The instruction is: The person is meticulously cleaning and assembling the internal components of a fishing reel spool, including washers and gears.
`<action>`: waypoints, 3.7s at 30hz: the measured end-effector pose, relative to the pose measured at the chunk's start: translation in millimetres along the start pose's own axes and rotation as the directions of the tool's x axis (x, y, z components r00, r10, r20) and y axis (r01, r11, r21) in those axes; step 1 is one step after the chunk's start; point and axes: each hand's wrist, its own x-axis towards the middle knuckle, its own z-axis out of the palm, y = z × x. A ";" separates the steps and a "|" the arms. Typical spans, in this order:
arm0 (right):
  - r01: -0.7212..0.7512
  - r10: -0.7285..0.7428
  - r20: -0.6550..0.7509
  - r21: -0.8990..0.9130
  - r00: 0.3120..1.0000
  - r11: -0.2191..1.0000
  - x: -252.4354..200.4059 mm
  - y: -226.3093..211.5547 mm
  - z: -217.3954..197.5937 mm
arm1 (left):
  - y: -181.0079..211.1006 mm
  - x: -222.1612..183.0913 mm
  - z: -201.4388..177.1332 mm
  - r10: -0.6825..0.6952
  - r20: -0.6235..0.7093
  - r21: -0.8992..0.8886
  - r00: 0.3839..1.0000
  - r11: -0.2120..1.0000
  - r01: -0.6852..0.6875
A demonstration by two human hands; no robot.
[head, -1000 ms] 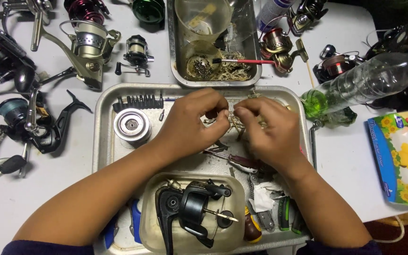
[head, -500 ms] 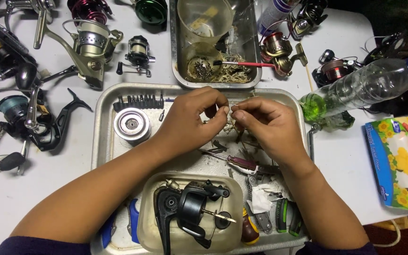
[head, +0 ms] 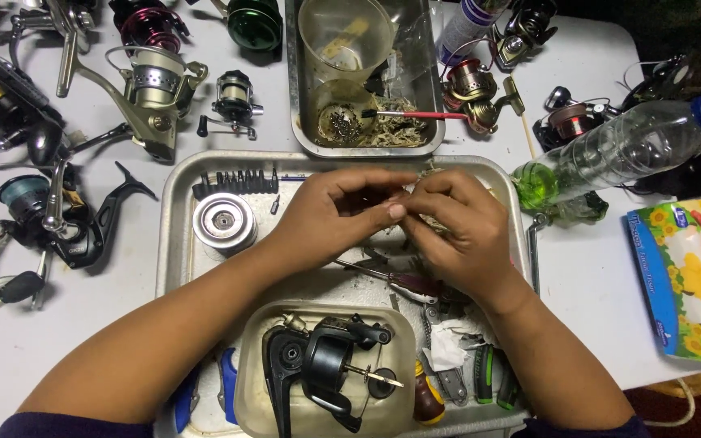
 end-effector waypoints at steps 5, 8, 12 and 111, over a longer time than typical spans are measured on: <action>0.118 -0.118 0.011 -0.054 0.993 0.991 1.2 3.0 -3.3 | -13.0 2.1 -8.2 -0.024 0.074 -0.112 0.997 0.993 0.032; 0.190 -0.190 0.011 -0.108 0.982 0.976 5.0 -0.4 -5.8 | -8.4 -0.2 -8.8 -0.045 0.125 -0.178 0.991 0.982 0.067; 0.253 -0.250 0.037 -0.184 0.968 0.950 14.9 -9.8 -11.3 | -9.1 0.5 -14.5 -0.061 0.205 -0.217 0.977 0.970 0.106; 0.186 0.224 0.486 -0.658 0.845 0.729 -10.8 21.6 -86.8 | 51.2 -45.6 -80.8 0.259 0.447 0.862 0.856 0.131 -0.489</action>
